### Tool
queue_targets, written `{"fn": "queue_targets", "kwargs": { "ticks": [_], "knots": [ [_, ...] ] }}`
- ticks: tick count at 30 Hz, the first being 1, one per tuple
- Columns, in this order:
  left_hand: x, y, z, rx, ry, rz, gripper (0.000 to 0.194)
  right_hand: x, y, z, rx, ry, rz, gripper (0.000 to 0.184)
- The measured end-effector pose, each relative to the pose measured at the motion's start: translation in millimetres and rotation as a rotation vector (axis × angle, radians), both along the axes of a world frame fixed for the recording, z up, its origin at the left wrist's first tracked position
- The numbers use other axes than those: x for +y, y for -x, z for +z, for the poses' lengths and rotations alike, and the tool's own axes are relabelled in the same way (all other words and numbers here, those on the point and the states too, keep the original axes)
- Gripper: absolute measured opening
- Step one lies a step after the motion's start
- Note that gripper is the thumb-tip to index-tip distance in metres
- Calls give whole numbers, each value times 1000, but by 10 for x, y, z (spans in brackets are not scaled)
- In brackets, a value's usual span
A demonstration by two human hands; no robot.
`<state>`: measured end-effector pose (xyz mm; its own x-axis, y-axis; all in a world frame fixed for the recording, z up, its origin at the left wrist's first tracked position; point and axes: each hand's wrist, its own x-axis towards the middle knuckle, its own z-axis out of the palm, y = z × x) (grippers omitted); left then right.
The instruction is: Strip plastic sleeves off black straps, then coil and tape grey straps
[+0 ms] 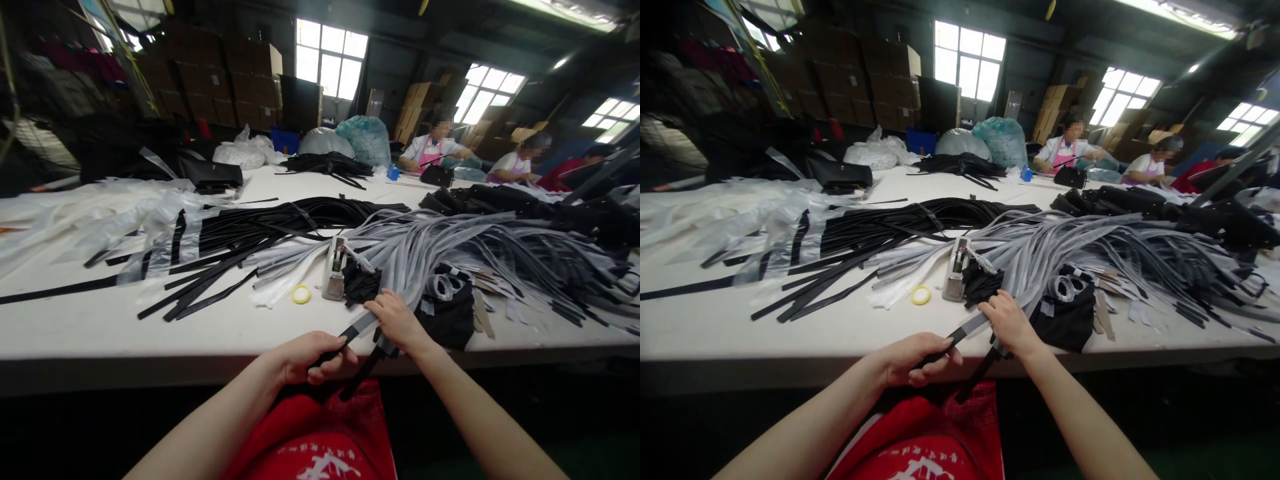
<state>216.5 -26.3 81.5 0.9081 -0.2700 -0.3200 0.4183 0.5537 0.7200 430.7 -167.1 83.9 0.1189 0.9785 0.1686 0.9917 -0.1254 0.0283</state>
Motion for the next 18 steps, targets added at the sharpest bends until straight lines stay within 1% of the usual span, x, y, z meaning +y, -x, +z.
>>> {"fn": "queue_targets", "kwargs": {
  "ticks": [2, 4, 6, 8, 9, 10, 12, 13, 15, 17, 18],
  "knots": [
    [-13, 6, 57, 19, 34, 50, 44, -20, 55, 22, 52, 67, -45, 36],
    [-30, 5, 120, 20, 19, 90, 46, -52, 129, 73, 93, 153, -105, 33],
    [-25, 0, 180, -22, 21, 83, 46, -91, 219, 156, 146, 211, -124, 26],
    [4, -23, 252, -97, 101, 63, 46, -137, 335, 265, 255, 205, -101, 18],
    [18, -47, 303, -134, 168, 87, 44, -163, 404, 325, 333, 179, -94, 18],
    [24, -79, 367, -164, 237, 142, 40, -190, 479, 382, 422, 145, -96, 19],
    [-3, -164, 527, -205, 343, 326, 30, -240, 632, 472, 632, 70, -126, 26],
    [-37, -216, 612, -210, 364, 433, 26, -260, 702, 495, 752, 45, -149, 28],
    [-136, -333, 758, -192, 335, 608, 21, -280, 812, 488, 990, 42, -191, 31],
    [-238, -449, 841, -175, 292, 687, 23, -276, 877, 426, 1170, 54, -224, 39],
    [-278, -499, 857, -175, 289, 687, 25, -272, 897, 387, 1236, 51, -226, 45]
  ]
}}
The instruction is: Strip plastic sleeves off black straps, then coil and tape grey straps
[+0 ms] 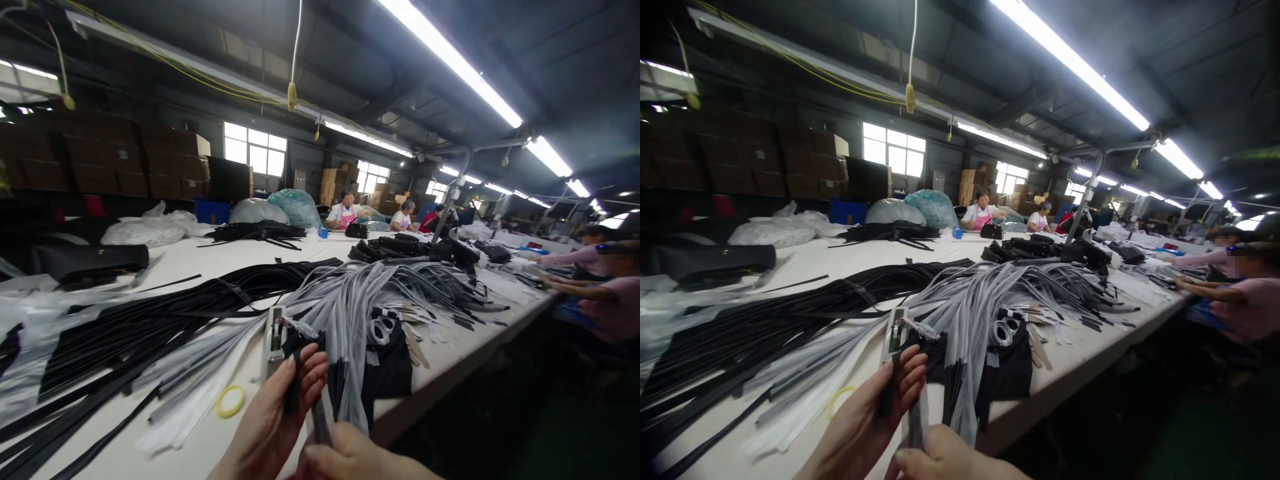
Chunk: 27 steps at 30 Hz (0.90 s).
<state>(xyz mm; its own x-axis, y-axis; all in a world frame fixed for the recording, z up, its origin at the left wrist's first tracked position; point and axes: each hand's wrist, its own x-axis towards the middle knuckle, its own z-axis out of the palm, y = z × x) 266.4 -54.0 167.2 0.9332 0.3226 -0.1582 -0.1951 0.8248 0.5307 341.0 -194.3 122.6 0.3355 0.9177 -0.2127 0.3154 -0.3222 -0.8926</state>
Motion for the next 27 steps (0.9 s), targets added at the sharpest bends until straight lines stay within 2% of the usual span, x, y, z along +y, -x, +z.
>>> {"fn": "queue_targets", "kwargs": {
  "ticks": [4, 7, 10, 12, 14, 15, 17, 20, 22, 24, 25, 27],
  "knots": [
    [-33, -86, -7, -106, 71, -113, 29, -28, 60, -79, 301, -93, -18, 63],
    [30, -65, 1, -168, 137, -178, 34, -92, 97, -52, 473, -148, -29, 62],
    [88, -84, -12, -188, 122, -152, 34, -111, 115, -37, 517, -166, -15, 52],
    [92, -125, -61, -191, 40, -81, 33, -97, 140, -41, 545, -158, -5, 49],
    [72, -163, -140, -197, -137, 31, 35, -80, 170, -42, 570, -143, 4, 48],
    [60, -171, -188, -192, -285, 91, 37, -76, 178, -39, 580, -132, 10, 48],
    [41, -148, -287, -152, -685, 146, 36, -85, 164, -34, 605, -119, 15, 46],
    [17, -14, -413, -84, -1317, -2, 31, -147, 78, -47, 674, -148, -1, 46],
    [-19, 108, -467, -95, -1613, -117, 26, -203, 22, -74, 725, -163, -12, 46],
    [-78, 219, -497, -126, -1799, -157, 22, -256, -18, -104, 757, -162, -6, 49],
    [-109, 270, -505, -129, -1844, -162, 22, -283, -40, -113, 765, -150, 7, 50],
    [-141, 374, -516, -67, -1820, -183, 22, -367, -122, -106, 739, -60, 65, 49]
  ]
}}
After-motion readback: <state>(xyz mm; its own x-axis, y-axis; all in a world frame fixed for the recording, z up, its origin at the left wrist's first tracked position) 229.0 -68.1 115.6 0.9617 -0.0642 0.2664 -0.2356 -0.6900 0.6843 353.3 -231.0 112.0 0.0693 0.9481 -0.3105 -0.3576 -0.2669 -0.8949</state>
